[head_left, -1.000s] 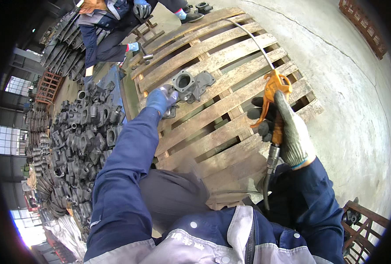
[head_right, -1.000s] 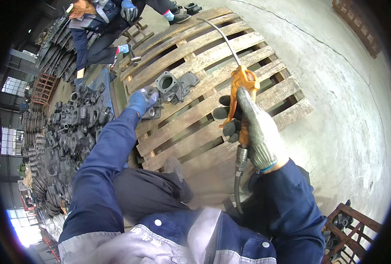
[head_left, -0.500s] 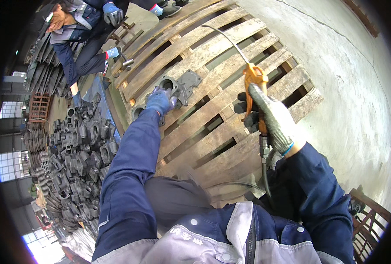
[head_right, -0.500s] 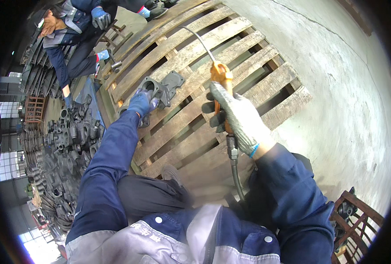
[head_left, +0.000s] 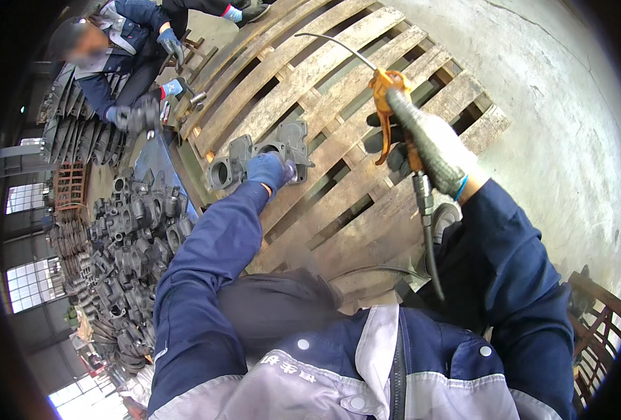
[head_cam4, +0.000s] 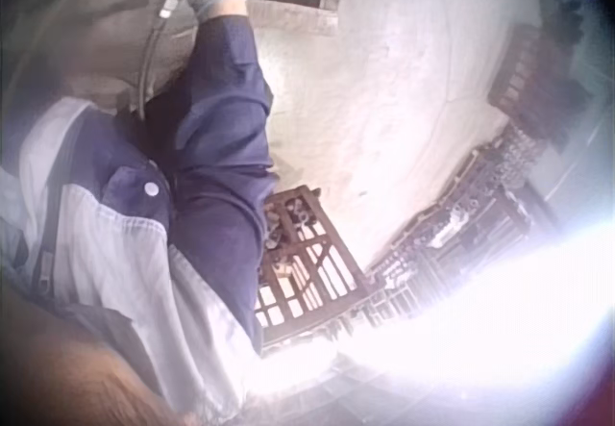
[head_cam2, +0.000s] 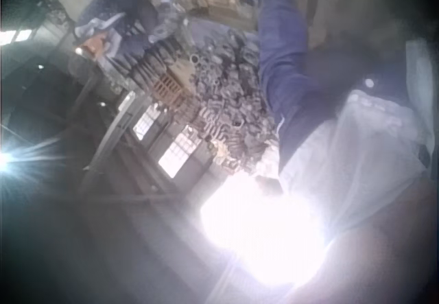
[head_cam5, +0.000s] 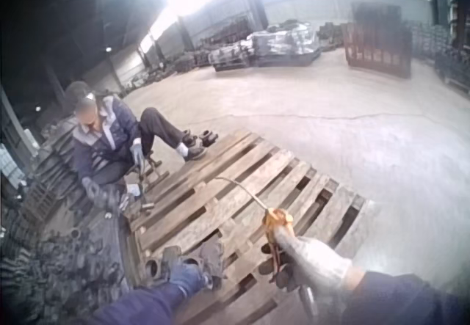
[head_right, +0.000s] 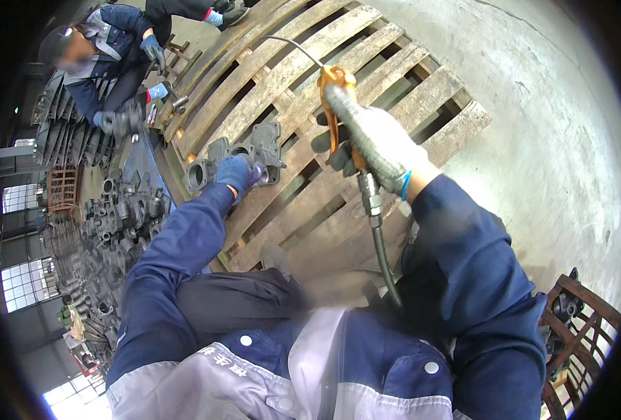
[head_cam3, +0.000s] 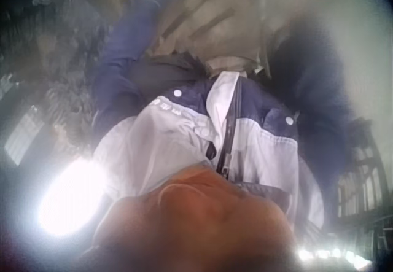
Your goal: The person sits on a wooden pallet and uses a handheld air nozzle to blow air into and around dark metal castings. They rotate each casting to access different surfaces, then place cleaned pieces into a nearby metal rack.
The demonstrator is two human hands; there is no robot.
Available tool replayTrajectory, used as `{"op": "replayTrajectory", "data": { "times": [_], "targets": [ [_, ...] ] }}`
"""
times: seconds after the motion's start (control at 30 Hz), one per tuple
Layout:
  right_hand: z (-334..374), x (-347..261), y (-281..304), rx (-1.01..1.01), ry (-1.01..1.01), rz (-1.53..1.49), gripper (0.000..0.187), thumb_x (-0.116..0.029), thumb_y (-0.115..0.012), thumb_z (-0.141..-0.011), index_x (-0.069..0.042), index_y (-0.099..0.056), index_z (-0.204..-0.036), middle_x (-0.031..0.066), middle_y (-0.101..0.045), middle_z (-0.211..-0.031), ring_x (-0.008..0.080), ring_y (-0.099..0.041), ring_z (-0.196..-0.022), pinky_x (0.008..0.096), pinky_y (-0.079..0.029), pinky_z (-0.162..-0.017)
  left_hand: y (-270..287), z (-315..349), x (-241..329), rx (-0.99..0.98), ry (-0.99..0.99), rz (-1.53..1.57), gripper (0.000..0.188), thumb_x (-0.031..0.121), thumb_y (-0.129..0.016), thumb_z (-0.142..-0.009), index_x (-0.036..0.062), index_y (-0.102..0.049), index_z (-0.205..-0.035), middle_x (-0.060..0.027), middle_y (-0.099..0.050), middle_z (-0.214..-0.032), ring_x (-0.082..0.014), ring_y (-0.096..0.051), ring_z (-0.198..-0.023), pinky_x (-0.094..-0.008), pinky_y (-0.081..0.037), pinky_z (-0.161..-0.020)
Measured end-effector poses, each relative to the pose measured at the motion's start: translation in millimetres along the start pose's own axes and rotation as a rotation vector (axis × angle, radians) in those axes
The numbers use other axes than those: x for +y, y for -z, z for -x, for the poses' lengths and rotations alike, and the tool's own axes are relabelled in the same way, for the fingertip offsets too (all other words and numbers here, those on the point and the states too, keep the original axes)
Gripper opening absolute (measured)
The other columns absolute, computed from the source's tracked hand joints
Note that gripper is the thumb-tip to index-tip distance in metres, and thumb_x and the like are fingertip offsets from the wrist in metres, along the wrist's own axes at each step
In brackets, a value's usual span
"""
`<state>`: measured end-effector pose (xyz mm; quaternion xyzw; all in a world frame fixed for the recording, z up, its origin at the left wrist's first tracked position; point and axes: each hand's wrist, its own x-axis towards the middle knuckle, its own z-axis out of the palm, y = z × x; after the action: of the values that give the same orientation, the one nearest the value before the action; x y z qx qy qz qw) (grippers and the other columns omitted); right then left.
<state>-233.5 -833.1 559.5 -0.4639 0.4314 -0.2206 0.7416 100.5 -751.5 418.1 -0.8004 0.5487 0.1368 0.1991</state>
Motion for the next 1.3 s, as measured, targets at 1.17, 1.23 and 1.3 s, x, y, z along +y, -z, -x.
{"op": "replayTrajectory", "data": {
  "times": [1.17, 1.23, 1.3],
  "targets": [
    [98.8, 147.4, 3.6, -0.146, -0.407, -0.511, 0.048, -0.051, -0.039, -0.104, -0.008, -0.06, -0.113, 0.0108, -0.071, -0.082, 0.0135, -0.06, -0.043, 0.0227, -0.048, -0.035, 115.7, 146.2, -90.7, 0.019, -0.17, 0.726, 0.033, 0.022, -0.061, -0.099, -0.004, -0.065, -0.118, -0.0112, -0.071, -0.109, -0.0167, -0.069, -0.097, -0.0285, -0.052, -0.089],
    [94.6, 148.1, 2.6, -0.148, -0.385, -0.484, 0.048, -0.051, -0.04, -0.104, -0.009, -0.061, -0.111, 0.0088, -0.07, -0.079, 0.0127, -0.059, -0.042, 0.0224, -0.048, -0.035, 108.1, 140.7, -94.7, -0.002, -0.126, 0.689, 0.035, 0.025, -0.062, -0.098, -0.0036, -0.065, -0.119, -0.011, -0.072, -0.108, -0.0166, -0.069, -0.096, -0.0282, -0.051, -0.089],
    [88.6, 150.1, 0.3, -0.158, -0.385, -0.484, 0.048, -0.052, -0.041, -0.103, -0.01, -0.062, -0.11, 0.0068, -0.068, -0.077, 0.012, -0.058, -0.043, 0.0222, -0.047, -0.036, 100.8, 135.5, -98.5, -0.041, -0.134, 0.724, 0.036, 0.026, -0.062, -0.098, -0.0032, -0.065, -0.12, -0.0108, -0.072, -0.108, -0.0165, -0.069, -0.095, -0.0285, -0.051, -0.09]
  ]
}}
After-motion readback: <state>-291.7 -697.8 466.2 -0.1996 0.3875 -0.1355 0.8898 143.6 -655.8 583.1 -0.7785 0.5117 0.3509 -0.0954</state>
